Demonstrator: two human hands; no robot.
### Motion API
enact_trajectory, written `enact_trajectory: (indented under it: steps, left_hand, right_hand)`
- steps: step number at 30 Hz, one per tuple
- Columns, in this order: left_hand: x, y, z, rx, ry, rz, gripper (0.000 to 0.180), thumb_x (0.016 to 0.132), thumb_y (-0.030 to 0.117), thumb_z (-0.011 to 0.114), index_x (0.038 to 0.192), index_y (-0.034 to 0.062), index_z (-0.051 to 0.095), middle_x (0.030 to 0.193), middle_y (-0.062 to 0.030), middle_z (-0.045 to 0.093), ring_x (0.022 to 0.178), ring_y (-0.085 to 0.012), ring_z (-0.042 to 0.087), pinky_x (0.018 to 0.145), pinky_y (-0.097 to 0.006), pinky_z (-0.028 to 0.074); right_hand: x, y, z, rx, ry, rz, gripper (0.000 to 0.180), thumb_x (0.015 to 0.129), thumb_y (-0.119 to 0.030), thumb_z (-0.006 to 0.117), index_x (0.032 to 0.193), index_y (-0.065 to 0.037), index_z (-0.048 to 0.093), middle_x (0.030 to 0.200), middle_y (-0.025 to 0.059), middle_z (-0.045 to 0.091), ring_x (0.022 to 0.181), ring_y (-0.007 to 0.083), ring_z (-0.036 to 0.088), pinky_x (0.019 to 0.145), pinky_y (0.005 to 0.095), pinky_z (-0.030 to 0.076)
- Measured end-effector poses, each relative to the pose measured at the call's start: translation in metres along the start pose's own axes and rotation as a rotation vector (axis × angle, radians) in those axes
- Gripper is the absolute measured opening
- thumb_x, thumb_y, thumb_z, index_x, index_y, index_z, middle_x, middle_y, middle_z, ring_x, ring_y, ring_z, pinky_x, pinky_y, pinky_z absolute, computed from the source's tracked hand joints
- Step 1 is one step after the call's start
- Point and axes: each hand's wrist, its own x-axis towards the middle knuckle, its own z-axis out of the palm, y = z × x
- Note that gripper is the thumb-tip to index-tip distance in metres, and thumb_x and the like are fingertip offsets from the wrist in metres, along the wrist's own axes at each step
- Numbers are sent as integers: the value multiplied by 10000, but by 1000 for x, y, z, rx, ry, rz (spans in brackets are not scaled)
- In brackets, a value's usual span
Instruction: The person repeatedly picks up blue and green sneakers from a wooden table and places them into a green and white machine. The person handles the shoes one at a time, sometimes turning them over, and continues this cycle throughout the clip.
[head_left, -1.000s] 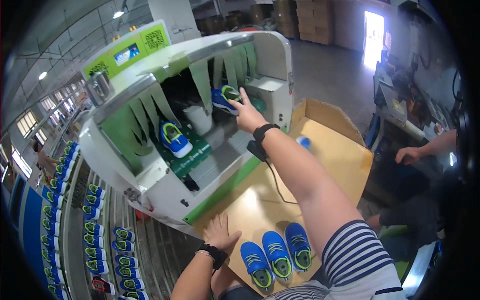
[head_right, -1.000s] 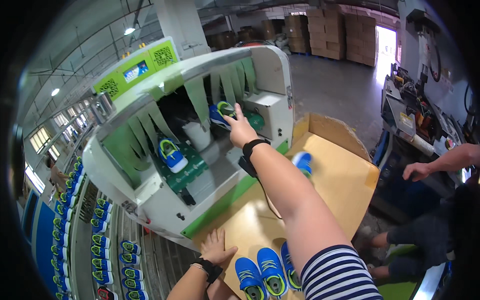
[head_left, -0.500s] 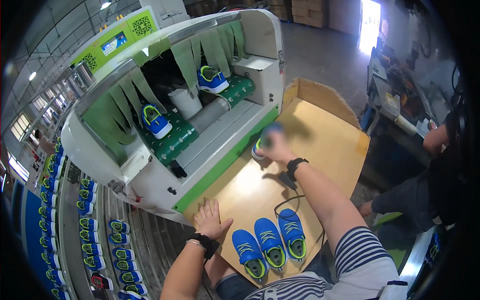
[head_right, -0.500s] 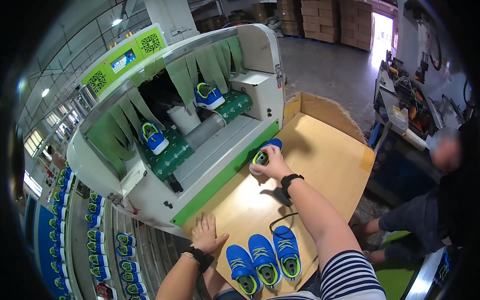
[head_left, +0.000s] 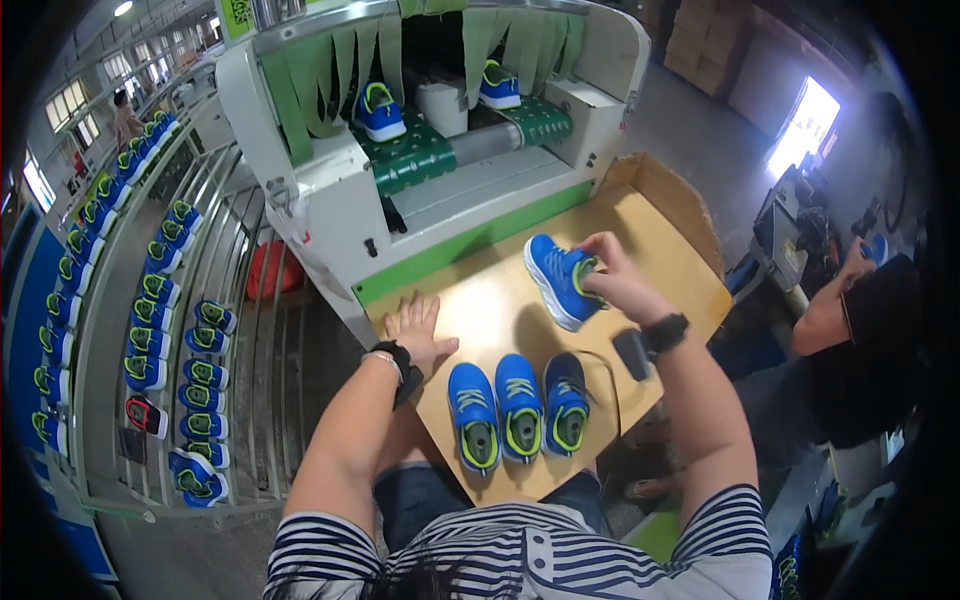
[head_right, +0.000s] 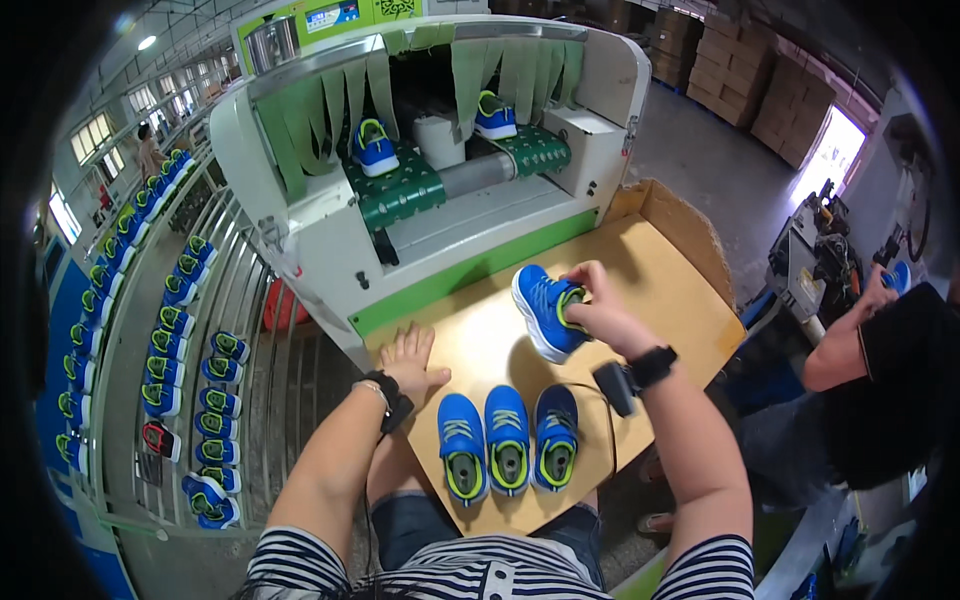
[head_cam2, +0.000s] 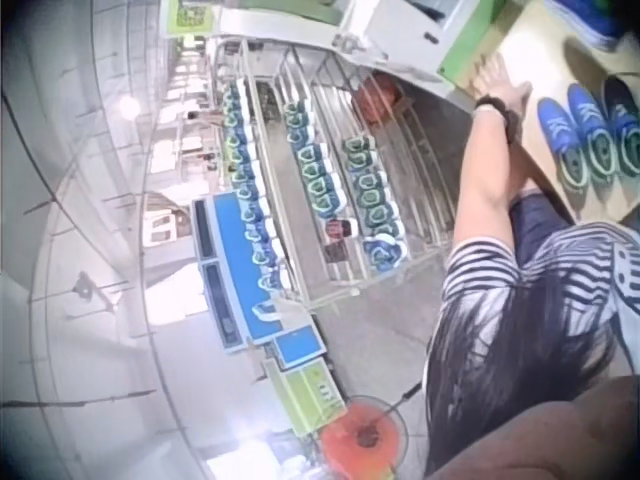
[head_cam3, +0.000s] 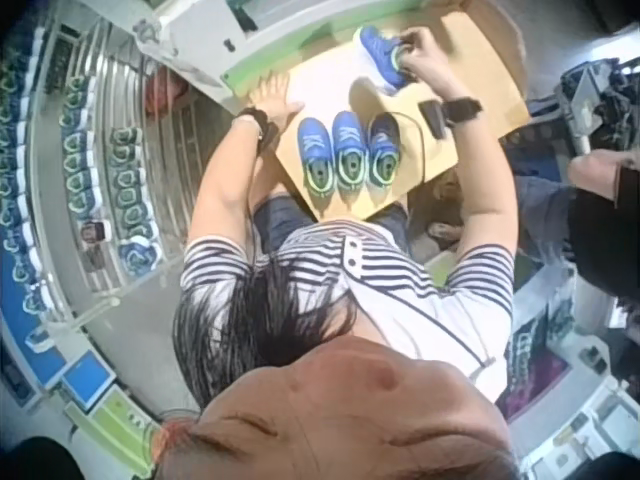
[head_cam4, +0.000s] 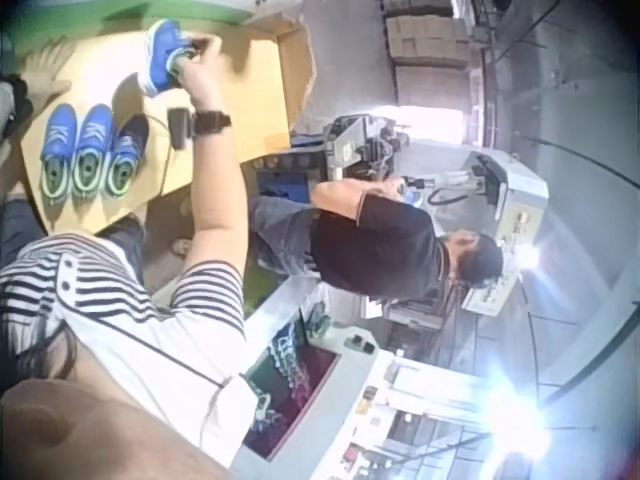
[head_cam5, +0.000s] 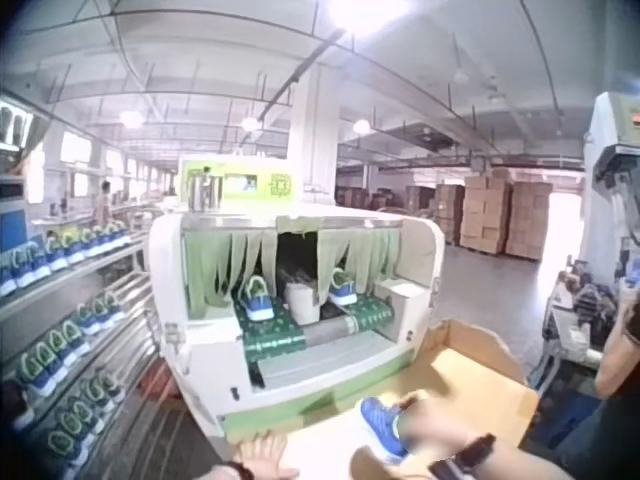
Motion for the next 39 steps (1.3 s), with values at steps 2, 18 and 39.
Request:
enact_trajectory:
  steps: [2,18,39]
  left_hand:
    - [2,8,-18,-191,-38,5,1059,882,762,501,1628,139,81,1683,-197,-59,1549,-398,-14,1210,-597,74]
    - [-99,166,-138,-1625,540,484,916,814,3,712,1562,43,185,1318,-125,520,1176,-228,546,1015,-369,462]
    - [-31,32,3,-117,303,-34,946,884,590,615,1602,118,221,1665,-230,85,1532,-426,93,1143,-728,95]
  right_hand:
    - [-45,-42,-16,-83,-33,-77,529,749,19,601,1253,-86,478,1235,75,537,1131,185,525,910,315,471]
    - [-212,48,109,-313,105,54,797,879,-130,718,1530,-7,275,1616,274,190,1520,384,191,1227,436,198]
    - [142,-92,-16,-200,477,-621,515,878,-190,757,1312,-50,518,1324,172,583,1254,253,558,1074,342,413]
